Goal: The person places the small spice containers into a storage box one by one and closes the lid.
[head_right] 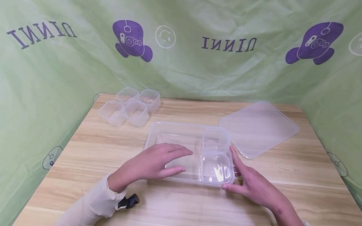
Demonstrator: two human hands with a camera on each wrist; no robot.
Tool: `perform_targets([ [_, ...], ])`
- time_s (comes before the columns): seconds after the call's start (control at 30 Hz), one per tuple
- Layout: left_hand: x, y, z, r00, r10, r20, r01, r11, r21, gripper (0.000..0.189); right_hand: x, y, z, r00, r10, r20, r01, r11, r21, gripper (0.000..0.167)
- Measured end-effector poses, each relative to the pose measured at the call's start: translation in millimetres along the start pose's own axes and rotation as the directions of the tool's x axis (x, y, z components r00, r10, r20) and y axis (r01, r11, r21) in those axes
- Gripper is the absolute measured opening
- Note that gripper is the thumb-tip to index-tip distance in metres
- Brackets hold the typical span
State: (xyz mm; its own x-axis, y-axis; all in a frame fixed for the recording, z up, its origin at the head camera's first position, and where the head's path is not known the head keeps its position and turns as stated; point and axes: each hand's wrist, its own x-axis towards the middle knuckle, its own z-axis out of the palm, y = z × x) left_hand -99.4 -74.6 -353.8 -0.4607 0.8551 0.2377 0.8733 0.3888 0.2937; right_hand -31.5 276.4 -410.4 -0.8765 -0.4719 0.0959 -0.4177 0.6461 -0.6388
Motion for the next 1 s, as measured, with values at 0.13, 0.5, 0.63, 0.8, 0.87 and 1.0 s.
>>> perform_targets([
  [0.13,-4.2,-5.8,-6.3,0.999,0.009,-0.049,-0.008,1.0,0.025,0.039,-0.8,0.7,0.3,1.0,0.0,-0.002,0.0,1.0,-0.004,0.123],
  [0.5,-17.1,-20.1,-21.5,0.985,-0.036,-0.168,0.046,0.997,0.055,0.033,-1.2,0.8,0.1,1.0,0.008,-0.003,-0.008,1.0,-0.002,0.122],
  [0.63,-20.0,-25.2,-23.4,0.977,-0.044,-0.209,0.053,0.998,0.036,0.032,-1.9,0.6,-0.6,1.0,0.017,-0.003,-0.017,1.0,-0.003,0.121],
  [0.8,-23.5,-29.9,-27.5,0.97,-0.059,-0.236,0.071,0.997,0.04,0.031,-1.8,0.8,-0.4,1.0,0.01,-0.001,-0.01,1.0,-0.003,0.122],
  [0.87,-24.6,-32.5,-29.3,0.968,-0.072,-0.239,0.086,0.995,0.048,0.031,-1.8,0.9,-0.2,1.0,0.007,-0.002,-0.007,1.0,0.002,0.122],
  [1.0,-26.8,-38.8,-32.6,0.963,-0.105,-0.25,0.126,0.99,0.069,0.03,-1.5,0.9,-0.5,1.0,0.002,-0.005,-0.002,1.0,0.013,0.122],
])
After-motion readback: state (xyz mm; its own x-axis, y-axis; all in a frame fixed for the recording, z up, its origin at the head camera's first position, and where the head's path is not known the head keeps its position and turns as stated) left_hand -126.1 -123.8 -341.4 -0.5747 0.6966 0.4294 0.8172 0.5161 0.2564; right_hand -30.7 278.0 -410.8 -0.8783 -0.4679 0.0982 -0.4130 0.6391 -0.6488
